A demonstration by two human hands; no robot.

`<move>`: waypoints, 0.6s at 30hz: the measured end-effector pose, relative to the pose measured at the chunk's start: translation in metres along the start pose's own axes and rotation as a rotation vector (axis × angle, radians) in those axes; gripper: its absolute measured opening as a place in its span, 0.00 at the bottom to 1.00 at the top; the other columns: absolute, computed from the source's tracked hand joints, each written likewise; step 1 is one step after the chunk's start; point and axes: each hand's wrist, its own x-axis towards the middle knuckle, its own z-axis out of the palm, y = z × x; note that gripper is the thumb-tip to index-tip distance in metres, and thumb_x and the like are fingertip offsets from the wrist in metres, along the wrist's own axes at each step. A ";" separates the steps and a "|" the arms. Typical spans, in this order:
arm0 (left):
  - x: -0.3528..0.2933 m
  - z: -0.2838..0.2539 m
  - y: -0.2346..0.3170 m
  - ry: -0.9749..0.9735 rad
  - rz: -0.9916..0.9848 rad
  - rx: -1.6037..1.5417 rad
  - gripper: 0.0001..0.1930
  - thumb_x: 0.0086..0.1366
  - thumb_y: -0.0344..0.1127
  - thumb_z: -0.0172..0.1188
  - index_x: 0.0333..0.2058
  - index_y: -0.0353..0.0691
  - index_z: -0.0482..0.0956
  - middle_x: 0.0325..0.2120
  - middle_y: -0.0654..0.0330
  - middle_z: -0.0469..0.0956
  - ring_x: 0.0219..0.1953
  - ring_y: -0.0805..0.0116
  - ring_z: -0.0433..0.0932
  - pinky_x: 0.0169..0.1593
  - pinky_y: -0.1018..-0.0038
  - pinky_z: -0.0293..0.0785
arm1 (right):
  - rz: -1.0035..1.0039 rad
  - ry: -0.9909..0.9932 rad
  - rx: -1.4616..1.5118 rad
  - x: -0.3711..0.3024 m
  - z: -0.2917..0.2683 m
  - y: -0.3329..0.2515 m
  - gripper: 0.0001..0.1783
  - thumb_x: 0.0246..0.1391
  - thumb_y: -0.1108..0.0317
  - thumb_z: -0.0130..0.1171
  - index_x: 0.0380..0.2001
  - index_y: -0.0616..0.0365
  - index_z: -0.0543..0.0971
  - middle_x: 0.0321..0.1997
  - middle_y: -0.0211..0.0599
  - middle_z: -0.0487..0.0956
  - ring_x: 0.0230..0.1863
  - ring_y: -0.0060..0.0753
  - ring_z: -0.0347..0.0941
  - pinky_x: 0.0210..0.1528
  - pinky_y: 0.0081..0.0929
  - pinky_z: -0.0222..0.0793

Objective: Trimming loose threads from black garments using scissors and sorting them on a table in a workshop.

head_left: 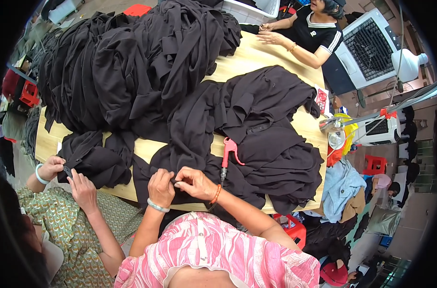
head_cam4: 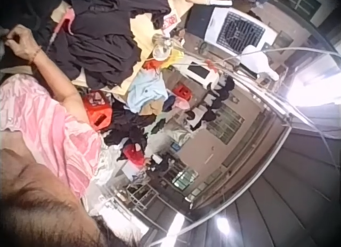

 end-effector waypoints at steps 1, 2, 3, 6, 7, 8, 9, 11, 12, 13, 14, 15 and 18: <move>0.005 0.001 0.002 0.027 0.026 -0.004 0.11 0.47 0.18 0.57 0.31 0.36 0.78 0.29 0.53 0.74 0.31 0.50 0.76 0.35 0.61 0.72 | 0.039 -0.054 0.056 0.001 -0.003 0.001 0.05 0.58 0.75 0.60 0.32 0.62 0.73 0.30 0.27 0.72 0.30 0.16 0.71 0.33 0.18 0.70; 0.009 0.002 0.003 0.054 0.048 -0.007 0.12 0.47 0.18 0.57 0.32 0.36 0.78 0.29 0.54 0.75 0.31 0.50 0.76 0.35 0.61 0.73 | 0.138 -0.085 0.123 0.003 -0.007 -0.005 0.05 0.60 0.73 0.59 0.32 0.60 0.73 0.29 0.24 0.72 0.29 0.14 0.71 0.32 0.17 0.70; 0.014 0.002 0.004 0.089 0.075 -0.017 0.13 0.47 0.18 0.57 0.33 0.36 0.79 0.29 0.54 0.75 0.30 0.51 0.76 0.34 0.62 0.73 | 0.180 -0.104 0.206 0.005 -0.010 0.000 0.06 0.61 0.70 0.59 0.33 0.58 0.72 0.29 0.22 0.72 0.29 0.12 0.71 0.32 0.15 0.69; 0.017 -0.006 0.014 0.214 0.082 -0.098 0.15 0.52 0.17 0.60 0.41 0.35 0.80 0.38 0.51 0.77 0.37 0.52 0.80 0.39 0.64 0.78 | 0.249 -0.013 0.352 0.009 -0.013 -0.027 0.08 0.62 0.66 0.61 0.35 0.57 0.74 0.29 0.22 0.74 0.27 0.12 0.72 0.31 0.15 0.71; 0.017 -0.013 0.028 0.245 0.085 -0.137 0.16 0.55 0.17 0.61 0.44 0.34 0.80 0.44 0.47 0.76 0.40 0.51 0.81 0.43 0.64 0.79 | 0.261 0.030 0.360 0.010 -0.020 -0.026 0.07 0.62 0.66 0.61 0.37 0.57 0.76 0.29 0.23 0.76 0.27 0.13 0.73 0.30 0.15 0.71; 0.009 -0.014 0.032 0.264 0.171 -0.153 0.17 0.55 0.18 0.62 0.45 0.34 0.79 0.46 0.46 0.75 0.42 0.51 0.80 0.45 0.64 0.79 | 0.218 0.069 0.393 0.011 -0.024 -0.032 0.07 0.62 0.66 0.61 0.38 0.57 0.76 0.29 0.24 0.77 0.26 0.13 0.73 0.30 0.15 0.71; 0.003 -0.014 0.031 0.225 0.270 -0.182 0.19 0.54 0.20 0.64 0.46 0.35 0.79 0.48 0.47 0.75 0.45 0.51 0.79 0.47 0.63 0.79 | 0.220 0.081 0.453 0.012 -0.028 -0.037 0.07 0.62 0.66 0.61 0.38 0.57 0.76 0.28 0.24 0.77 0.26 0.13 0.72 0.29 0.14 0.69; -0.002 -0.011 0.034 0.103 0.180 -0.217 0.25 0.53 0.22 0.65 0.52 0.34 0.75 0.51 0.46 0.73 0.51 0.48 0.76 0.56 0.59 0.73 | 0.235 0.070 0.505 0.014 -0.033 -0.048 0.09 0.62 0.65 0.61 0.38 0.58 0.76 0.26 0.23 0.76 0.24 0.12 0.71 0.27 0.13 0.68; 0.002 -0.009 0.036 0.128 0.065 -0.260 0.28 0.53 0.23 0.65 0.55 0.33 0.72 0.52 0.45 0.73 0.53 0.44 0.75 0.58 0.60 0.70 | 0.276 0.069 0.523 0.015 -0.033 -0.054 0.09 0.62 0.65 0.61 0.38 0.58 0.75 0.26 0.24 0.76 0.23 0.13 0.72 0.25 0.13 0.68; 0.006 -0.007 0.036 0.091 -0.098 -0.371 0.31 0.52 0.24 0.66 0.57 0.33 0.70 0.53 0.44 0.72 0.54 0.44 0.74 0.61 0.61 0.67 | 0.305 0.046 0.524 0.014 -0.036 -0.058 0.09 0.62 0.65 0.61 0.39 0.59 0.75 0.27 0.26 0.77 0.21 0.15 0.73 0.23 0.13 0.70; 0.007 -0.006 0.027 0.000 -0.167 -0.486 0.30 0.52 0.25 0.66 0.56 0.34 0.71 0.52 0.46 0.73 0.53 0.46 0.75 0.60 0.62 0.67 | 0.320 0.035 0.543 0.015 -0.037 -0.063 0.10 0.62 0.65 0.61 0.39 0.59 0.75 0.28 0.29 0.77 0.21 0.17 0.75 0.23 0.15 0.74; 0.008 -0.006 0.017 -0.090 -0.235 -0.603 0.30 0.51 0.25 0.67 0.55 0.34 0.72 0.51 0.47 0.74 0.53 0.48 0.75 0.60 0.63 0.67 | 0.323 0.038 0.551 0.016 -0.037 -0.068 0.10 0.62 0.66 0.61 0.39 0.60 0.75 0.28 0.30 0.78 0.22 0.19 0.76 0.24 0.16 0.76; 0.016 -0.016 0.007 -0.181 -0.107 -0.459 0.18 0.52 0.26 0.67 0.43 0.33 0.78 0.37 0.51 0.78 0.41 0.55 0.77 0.47 0.67 0.71 | 0.304 0.059 0.594 0.014 -0.048 -0.073 0.08 0.63 0.67 0.60 0.39 0.60 0.74 0.29 0.32 0.79 0.25 0.23 0.80 0.27 0.20 0.81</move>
